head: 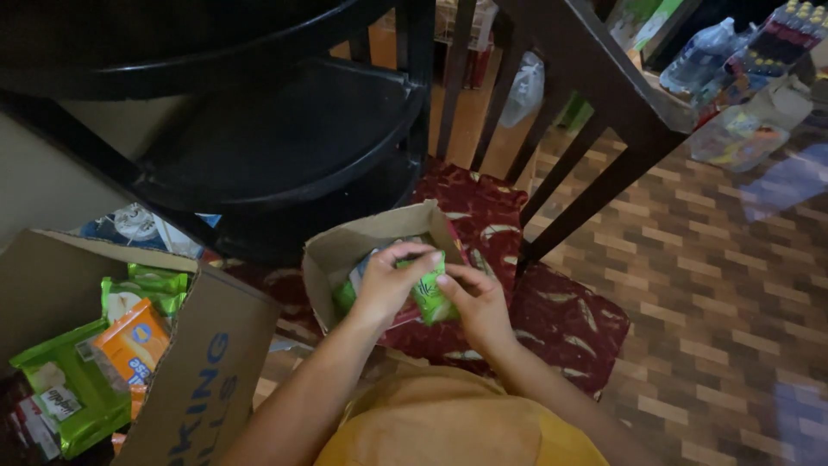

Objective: Unpack various toiletries from boxes on the floor and arrange them neatly on a tiered shelf.

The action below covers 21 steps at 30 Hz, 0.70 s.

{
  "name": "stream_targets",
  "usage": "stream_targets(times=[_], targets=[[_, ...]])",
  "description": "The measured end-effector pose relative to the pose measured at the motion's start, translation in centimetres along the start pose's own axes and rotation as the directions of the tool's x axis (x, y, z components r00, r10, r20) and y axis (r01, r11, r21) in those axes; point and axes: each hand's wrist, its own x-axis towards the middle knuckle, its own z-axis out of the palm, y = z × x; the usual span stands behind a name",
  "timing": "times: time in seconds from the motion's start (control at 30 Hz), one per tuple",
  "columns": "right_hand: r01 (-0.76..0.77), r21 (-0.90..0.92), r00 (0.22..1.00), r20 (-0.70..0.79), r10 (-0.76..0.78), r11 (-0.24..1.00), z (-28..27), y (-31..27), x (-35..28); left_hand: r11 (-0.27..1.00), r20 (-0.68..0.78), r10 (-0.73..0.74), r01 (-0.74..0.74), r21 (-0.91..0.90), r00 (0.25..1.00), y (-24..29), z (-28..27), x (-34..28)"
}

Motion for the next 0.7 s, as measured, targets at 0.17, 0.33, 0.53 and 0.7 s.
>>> stream_targets(times=[0.17, 0.33, 0.53, 0.7], targets=[[-0.001, 0.066, 1.000, -0.021, 0.002, 0.998, 0.1, -0.4, 0.0, 0.995, -0.073, -0.024, 0.017, -0.096, 0.997, 0.4, 0.9, 0.2], [0.000, 0.101, 0.999, -0.049, 0.005, 0.995, 0.0, -1.3, 0.4, 0.992, -0.117, -0.028, 0.013, -0.124, 0.993, 1.4, 1.3, 0.8], [0.019, -0.003, 0.998, 0.061, -0.019, 1.000, -0.1, -3.1, 0.5, 0.991, -0.072, -0.041, 0.031, -0.132, 0.997, 2.8, 0.8, 0.9], [0.042, 0.267, 0.999, -0.021, -0.038, 0.963, -0.4, -2.4, 1.6, 0.986, -0.101, -0.107, 0.092, -0.140, 0.989, 0.4, -0.4, 0.0]])
